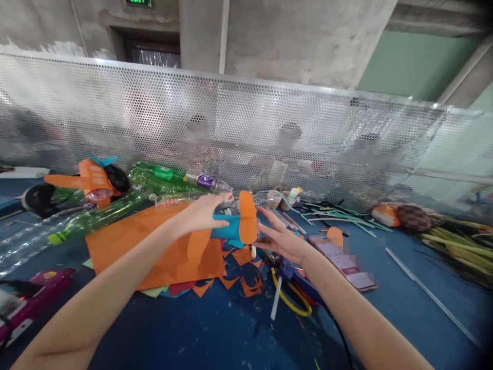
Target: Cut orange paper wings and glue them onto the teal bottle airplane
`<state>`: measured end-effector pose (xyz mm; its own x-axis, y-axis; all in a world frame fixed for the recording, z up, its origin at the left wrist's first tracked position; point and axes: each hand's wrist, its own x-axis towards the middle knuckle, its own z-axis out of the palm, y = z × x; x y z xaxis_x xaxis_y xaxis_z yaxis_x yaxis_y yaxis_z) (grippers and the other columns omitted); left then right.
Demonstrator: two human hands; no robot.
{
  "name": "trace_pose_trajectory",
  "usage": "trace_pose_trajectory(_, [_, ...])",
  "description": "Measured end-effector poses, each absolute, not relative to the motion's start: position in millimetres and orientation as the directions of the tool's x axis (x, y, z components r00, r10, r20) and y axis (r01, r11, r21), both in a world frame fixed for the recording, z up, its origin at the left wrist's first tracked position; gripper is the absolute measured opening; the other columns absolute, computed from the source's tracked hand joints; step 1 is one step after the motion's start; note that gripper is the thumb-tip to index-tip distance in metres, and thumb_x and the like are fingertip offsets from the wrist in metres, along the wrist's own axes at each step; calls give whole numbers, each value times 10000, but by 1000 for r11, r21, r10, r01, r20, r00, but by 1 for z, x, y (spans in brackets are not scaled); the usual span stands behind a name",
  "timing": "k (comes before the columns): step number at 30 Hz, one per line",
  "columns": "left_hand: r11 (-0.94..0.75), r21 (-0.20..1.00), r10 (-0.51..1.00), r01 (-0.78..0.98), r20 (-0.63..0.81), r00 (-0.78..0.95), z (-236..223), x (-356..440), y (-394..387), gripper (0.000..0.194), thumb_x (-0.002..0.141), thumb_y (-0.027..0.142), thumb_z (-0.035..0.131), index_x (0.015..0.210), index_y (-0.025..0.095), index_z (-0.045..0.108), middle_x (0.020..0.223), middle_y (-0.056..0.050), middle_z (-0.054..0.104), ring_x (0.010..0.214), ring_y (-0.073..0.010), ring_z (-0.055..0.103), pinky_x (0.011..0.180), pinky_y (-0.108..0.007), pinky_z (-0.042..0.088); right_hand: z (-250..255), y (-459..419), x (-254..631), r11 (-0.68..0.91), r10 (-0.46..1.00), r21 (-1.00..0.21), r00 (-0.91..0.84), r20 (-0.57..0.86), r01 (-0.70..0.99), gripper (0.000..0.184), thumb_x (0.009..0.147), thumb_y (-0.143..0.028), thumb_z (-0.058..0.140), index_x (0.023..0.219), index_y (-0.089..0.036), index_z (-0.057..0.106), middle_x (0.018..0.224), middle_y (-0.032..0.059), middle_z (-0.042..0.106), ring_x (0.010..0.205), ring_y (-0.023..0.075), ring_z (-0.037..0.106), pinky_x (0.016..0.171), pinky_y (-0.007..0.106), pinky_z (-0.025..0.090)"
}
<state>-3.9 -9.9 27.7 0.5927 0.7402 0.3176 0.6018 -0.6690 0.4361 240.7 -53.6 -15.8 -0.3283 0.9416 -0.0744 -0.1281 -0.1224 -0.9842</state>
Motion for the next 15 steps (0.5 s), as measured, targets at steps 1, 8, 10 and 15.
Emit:
trace_pose_trajectory(1, [-663, 378, 745, 646, 414, 523, 31, -1, -15, 612, 741, 370, 601, 1301, 184, 441, 1276, -151, 491, 1179, -330, 416, 982, -437, 280, -15, -52, 241, -104, 956, -981, -288, -54, -163, 710, 777, -338, 656, 1357, -412, 254, 966, -44, 646, 771, 126, 662, 893, 402, 503])
trace_pose_trajectory(8, [-206, 907, 845, 366, -24, 535, 18, 18, -29, 207, 756, 343, 540, 655, 176, 610, 650, -65, 641, 656, -214, 596, 723, -371, 430, -21, -51, 224, 82, 996, -936, -9, 90, -342, 908, 716, -311, 705, 1374, -449, 95, 934, -67, 651, 706, 124, 668, 872, 375, 517])
trace_pose_trajectory(10, [-84, 949, 831, 304, -102, 546, 1, 24, -15, 205, 726, 375, 563, 760, 180, 618, 637, -58, 651, 623, -223, 622, 670, -365, 459, -24, -54, 217, 115, 993, -929, 29, 112, -353, 947, 701, -298, 714, 1374, -448, 64, 910, -68, 648, 689, 123, 665, 873, 388, 515])
trace_pose_trajectory(15, [55, 998, 879, 33, -64, 473, -24, 40, 9, 559, 852, 550, 201, 1201, 174, 423, 1031, -108, 645, 883, -222, 642, 760, -346, 490, -22, -64, 203, 125, 992, -924, 78, 104, -362, 1063, 661, -264, 746, 1391, -407, -14, 757, -79, 614, 716, 137, 659, 860, 390, 523])
